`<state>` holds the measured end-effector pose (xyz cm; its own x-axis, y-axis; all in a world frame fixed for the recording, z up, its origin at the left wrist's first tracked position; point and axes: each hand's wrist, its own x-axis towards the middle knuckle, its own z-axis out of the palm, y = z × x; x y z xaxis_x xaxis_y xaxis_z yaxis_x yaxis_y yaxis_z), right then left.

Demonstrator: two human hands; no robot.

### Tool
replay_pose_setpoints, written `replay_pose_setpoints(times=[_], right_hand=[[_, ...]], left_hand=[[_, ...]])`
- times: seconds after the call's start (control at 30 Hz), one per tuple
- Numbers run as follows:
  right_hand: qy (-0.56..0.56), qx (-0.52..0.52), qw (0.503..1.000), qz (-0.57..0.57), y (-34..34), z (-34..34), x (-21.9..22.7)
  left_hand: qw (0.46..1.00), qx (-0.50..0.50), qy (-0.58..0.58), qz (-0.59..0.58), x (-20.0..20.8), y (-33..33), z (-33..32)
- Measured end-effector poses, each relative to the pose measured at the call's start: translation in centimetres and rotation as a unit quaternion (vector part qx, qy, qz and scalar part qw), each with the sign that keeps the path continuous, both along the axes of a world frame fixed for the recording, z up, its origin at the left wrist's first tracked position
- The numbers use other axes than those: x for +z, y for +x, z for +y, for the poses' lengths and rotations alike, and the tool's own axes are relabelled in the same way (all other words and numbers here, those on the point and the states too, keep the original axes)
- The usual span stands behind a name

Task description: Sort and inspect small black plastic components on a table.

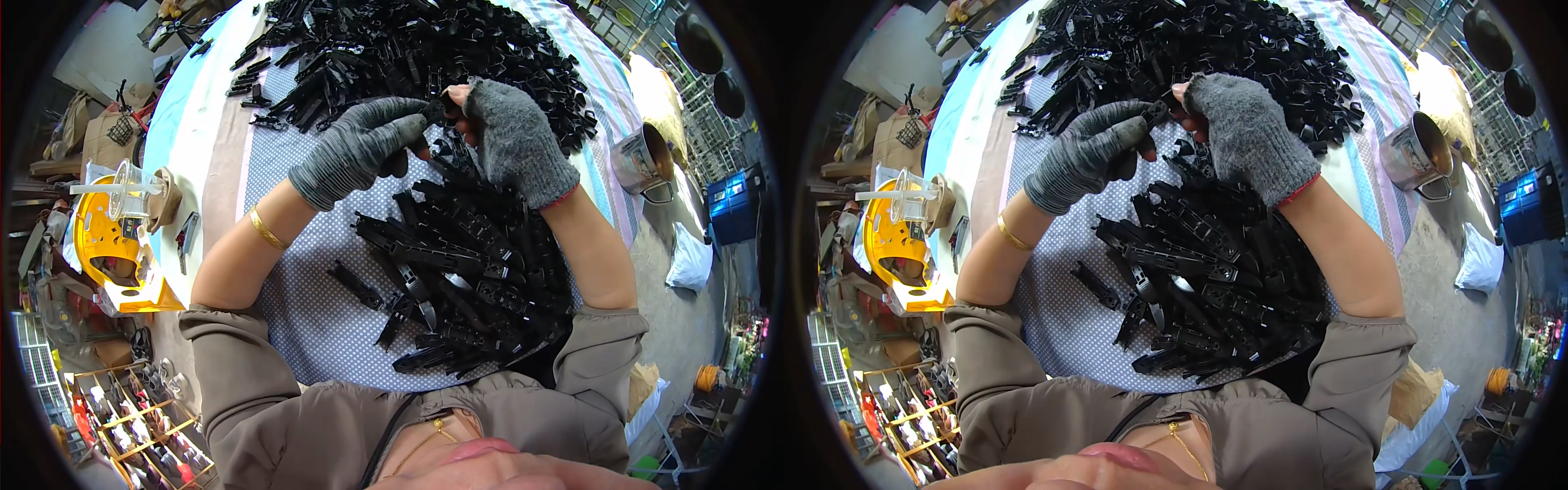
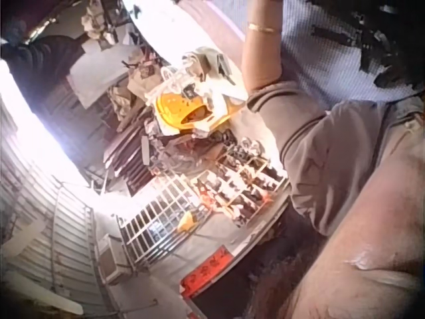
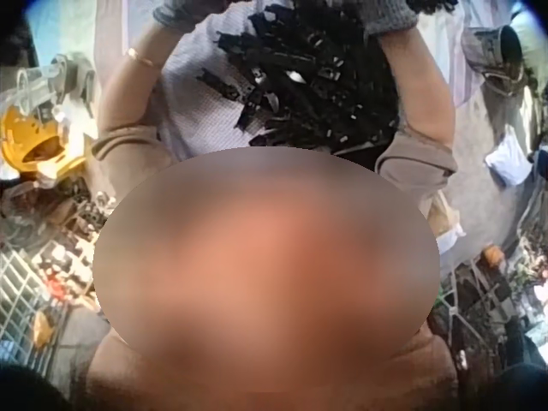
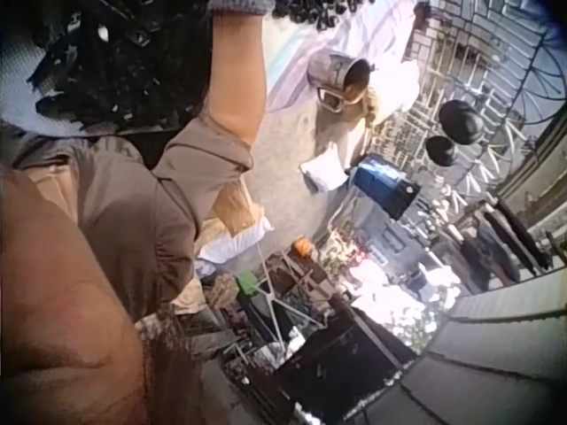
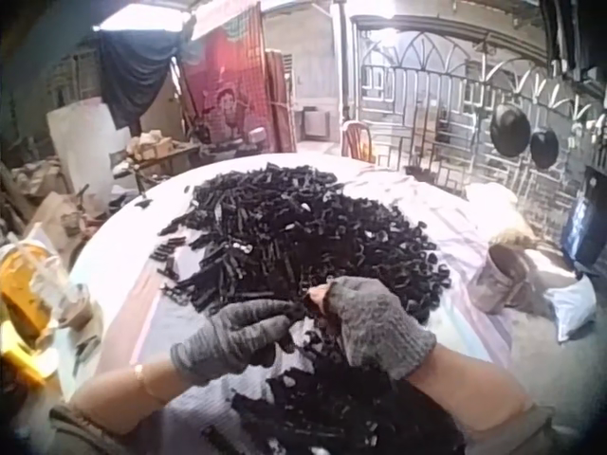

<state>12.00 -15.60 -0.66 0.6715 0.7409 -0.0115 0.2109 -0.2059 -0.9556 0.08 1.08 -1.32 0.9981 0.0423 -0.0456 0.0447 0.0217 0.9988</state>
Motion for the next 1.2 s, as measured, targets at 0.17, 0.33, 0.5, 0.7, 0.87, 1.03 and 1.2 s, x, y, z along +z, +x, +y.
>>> replay_pose_setpoints(times=[0.17, 0.33, 0.5, 0.7, 0.87, 1.03, 1.2], right_hand=[[0.073, 0.012, 0.996, -0.045, -0.3, -0.1, -0.7], [0.084, -0.008, 0.992, -0.089, -0.7, -0.3, -0.5], [0.104, 0.089, 0.883, -0.449, 0.6, -0.5, -1.5], [0.120, 0.052, 0.965, 0.225, -1.3, -0.2, 2.3], [0.135, 0.107, 0.981, 0.094, -4.3, 0.4, 1.4], [0.186, 0.199, 0.944, -0.184, -2.8, 0.0, 2.3], [0.091, 0.059, 0.990, -0.087, 1.9, -0.7, 1.9]], left_hand=[[0.998, 0.040, 0.052, 0.003, -0.1, -0.1, -0.6], [0.994, 0.074, 0.085, -0.009, 0.0, -0.2, -0.9], [0.991, 0.047, 0.106, 0.059, 0.5, -0.3, -0.2], [0.966, 0.004, 0.223, -0.128, -0.1, -0.6, -1.9], [0.934, 0.019, 0.306, -0.181, -0.1, -1.5, -4.3], [0.890, -0.054, 0.413, -0.184, 2.1, -2.4, -4.0], [0.849, -0.132, 0.470, -0.201, 3.4, -4.1, -4.2]])
